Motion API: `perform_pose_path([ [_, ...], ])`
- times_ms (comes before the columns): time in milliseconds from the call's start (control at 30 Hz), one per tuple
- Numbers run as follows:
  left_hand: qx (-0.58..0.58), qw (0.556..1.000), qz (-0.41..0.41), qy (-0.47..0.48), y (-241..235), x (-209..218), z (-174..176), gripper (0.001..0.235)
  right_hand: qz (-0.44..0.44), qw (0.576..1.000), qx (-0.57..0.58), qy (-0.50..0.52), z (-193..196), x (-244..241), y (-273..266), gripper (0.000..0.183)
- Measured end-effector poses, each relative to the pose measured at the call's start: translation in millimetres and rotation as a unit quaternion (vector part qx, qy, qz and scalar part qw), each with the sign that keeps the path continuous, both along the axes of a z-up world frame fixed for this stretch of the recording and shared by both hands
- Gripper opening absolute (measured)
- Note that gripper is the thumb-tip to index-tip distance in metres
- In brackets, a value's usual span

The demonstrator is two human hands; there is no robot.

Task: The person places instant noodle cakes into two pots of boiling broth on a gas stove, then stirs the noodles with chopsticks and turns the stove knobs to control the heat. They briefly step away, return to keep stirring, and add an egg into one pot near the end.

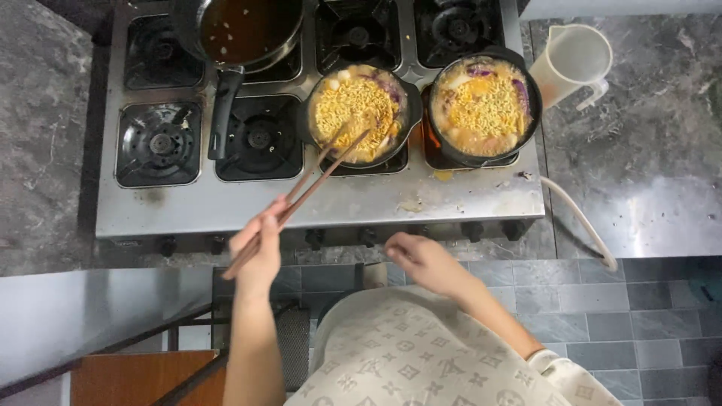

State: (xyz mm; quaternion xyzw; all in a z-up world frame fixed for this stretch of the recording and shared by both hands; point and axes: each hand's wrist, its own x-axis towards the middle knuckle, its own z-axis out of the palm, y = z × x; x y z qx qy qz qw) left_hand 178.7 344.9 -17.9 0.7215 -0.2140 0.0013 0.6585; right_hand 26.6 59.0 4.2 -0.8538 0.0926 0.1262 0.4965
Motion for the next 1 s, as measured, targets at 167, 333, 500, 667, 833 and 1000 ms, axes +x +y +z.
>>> perform_pose_path([
  [167, -0.202, 0.965, 0.12, 0.114, -19, -2, -52, 0.045, 0.074, 0.995, 0.005, -0.059, -9, -18, 0, 0.023],
  [333, -0.338, 0.878, 0.236, 0.243, -11, 15, -76, 0.043, 0.031, 0.999, -0.01, 0.011, -38, -49, -14, 0.022],
  [500, -0.395, 0.828, 0.25, 0.31, 2, 21, -82, 0.044, -0.021, 1.0, -0.002, 0.016, -53, -65, -16, 0.022],
  [667, -0.387, 0.846, 0.241, 0.276, 10, 23, -51, 0.042, -0.018, 1.0, -0.01, 0.007, -41, -59, -8, 0.022],
  [833, -0.301, 0.929, 0.187, 0.108, 8, 9, -22, 0.042, 0.026, 0.998, -0.036, -0.042, -22, -52, 4, 0.02],
  [1000, 0.089, 0.95, -0.019, -0.299, -21, -16, 36, 0.015, 0.073, 0.996, -0.029, -0.037, -31, -54, 16, 0.019],
])
